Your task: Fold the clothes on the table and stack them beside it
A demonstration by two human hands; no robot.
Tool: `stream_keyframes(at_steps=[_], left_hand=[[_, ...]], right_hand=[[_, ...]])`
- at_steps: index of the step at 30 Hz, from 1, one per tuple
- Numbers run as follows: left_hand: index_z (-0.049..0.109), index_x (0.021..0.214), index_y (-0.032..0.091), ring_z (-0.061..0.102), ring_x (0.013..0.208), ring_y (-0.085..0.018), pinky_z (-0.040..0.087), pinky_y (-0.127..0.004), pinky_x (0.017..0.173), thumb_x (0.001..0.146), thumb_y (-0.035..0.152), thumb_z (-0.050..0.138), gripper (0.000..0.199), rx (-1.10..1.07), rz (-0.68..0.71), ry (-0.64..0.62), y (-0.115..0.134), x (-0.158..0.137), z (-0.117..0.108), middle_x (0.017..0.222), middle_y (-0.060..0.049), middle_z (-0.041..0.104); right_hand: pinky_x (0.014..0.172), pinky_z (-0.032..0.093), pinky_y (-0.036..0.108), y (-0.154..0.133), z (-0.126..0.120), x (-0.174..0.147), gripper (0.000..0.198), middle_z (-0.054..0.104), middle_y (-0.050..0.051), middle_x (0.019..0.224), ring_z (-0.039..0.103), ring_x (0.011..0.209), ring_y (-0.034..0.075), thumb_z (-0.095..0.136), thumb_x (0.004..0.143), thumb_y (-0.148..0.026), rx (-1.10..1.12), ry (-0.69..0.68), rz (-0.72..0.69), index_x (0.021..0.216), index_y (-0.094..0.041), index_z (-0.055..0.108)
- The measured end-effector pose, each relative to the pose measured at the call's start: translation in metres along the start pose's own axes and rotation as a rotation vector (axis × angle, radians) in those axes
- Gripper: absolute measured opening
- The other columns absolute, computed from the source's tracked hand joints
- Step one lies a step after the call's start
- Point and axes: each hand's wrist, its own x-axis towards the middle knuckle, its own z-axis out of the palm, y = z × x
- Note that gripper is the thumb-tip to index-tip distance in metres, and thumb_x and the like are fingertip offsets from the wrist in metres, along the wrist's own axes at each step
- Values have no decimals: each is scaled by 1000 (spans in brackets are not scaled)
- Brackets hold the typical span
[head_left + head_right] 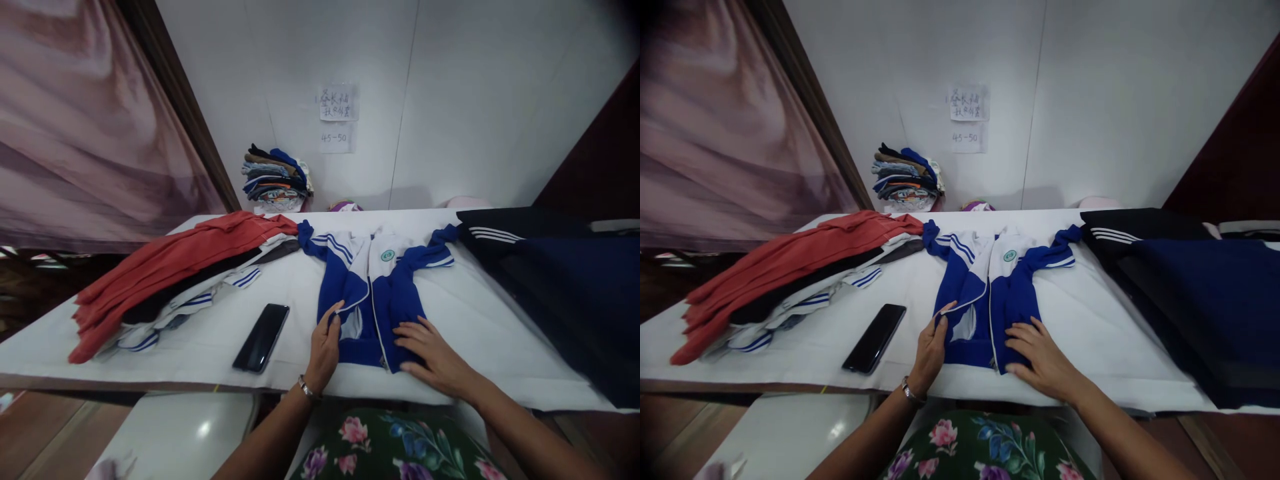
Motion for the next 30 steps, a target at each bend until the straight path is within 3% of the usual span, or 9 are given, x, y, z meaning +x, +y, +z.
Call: stream_keyframes(at_steps=[3,6,9,15,19,22,25,28,30], left_hand=[[58,127,20,50,126,-18,34,-35,111,97,40,36,43,-8,7,0,-2,0,1,133,-6,58],[58,128,19,49,127,-18,34,-35,111,97,40,36,43,-3,13,7,-3,0,3,133,-6,58],[58,128,19,49,127,-18,34,-36,111,97,39,36,43,4,13,7,-3,0,3,133,-7,58],[58,128,21,49,127,-17,35,-36,110,98,35,34,41,77,99,-5,-3,-1,5,135,-6,57],[60,126,28,49,127,-21,31,-44,112,93,31,46,35,444,377,-396,-13,-6,14,136,-4,56],[58,128,31,46,128,-24,26,-51,113,89,33,56,39,706,509,-638,-20,-10,21,138,-3,54],[57,129,30,46,128,-23,27,-48,112,92,35,52,38,757,501,-616,-22,-13,24,137,-3,55],[62,120,26,46,127,-23,26,-48,112,90,38,53,34,750,504,-603,-19,-15,21,131,-6,59],[67,109,23,46,128,-25,26,-48,113,87,41,58,30,729,532,-620,-17,-16,15,127,-7,62]], right_hand=[[108,22,65,-10,4,-2,46,54,10,137,42,130,35,62,82,-52,-47,-59,-39,121,-28,62],[110,20,63,-15,10,1,21,64,7,123,48,127,30,55,90,-34,-45,4,-8,100,-25,71],[111,23,59,-9,11,3,27,69,6,113,53,121,26,47,93,-30,99,99,42,83,-25,72],[88,51,40,15,-2,-6,32,72,8,99,65,97,25,56,87,-47,731,555,520,84,-20,74],[68,51,29,16,-17,-7,34,69,2,73,62,72,18,61,83,-49,841,850,681,81,-17,73],[71,52,30,5,-29,0,29,69,2,76,63,76,20,62,83,-45,621,901,600,79,-19,73],[86,51,35,-10,-32,13,21,72,6,97,65,95,23,58,87,-35,394,705,256,88,-21,73],[96,47,38,-24,-26,26,21,69,9,111,61,108,22,54,90,-26,246,204,-48,98,-23,73],[97,45,40,-31,-19,33,21,66,10,118,60,111,23,57,89,-27,195,-79,-89,101,-22,72]])
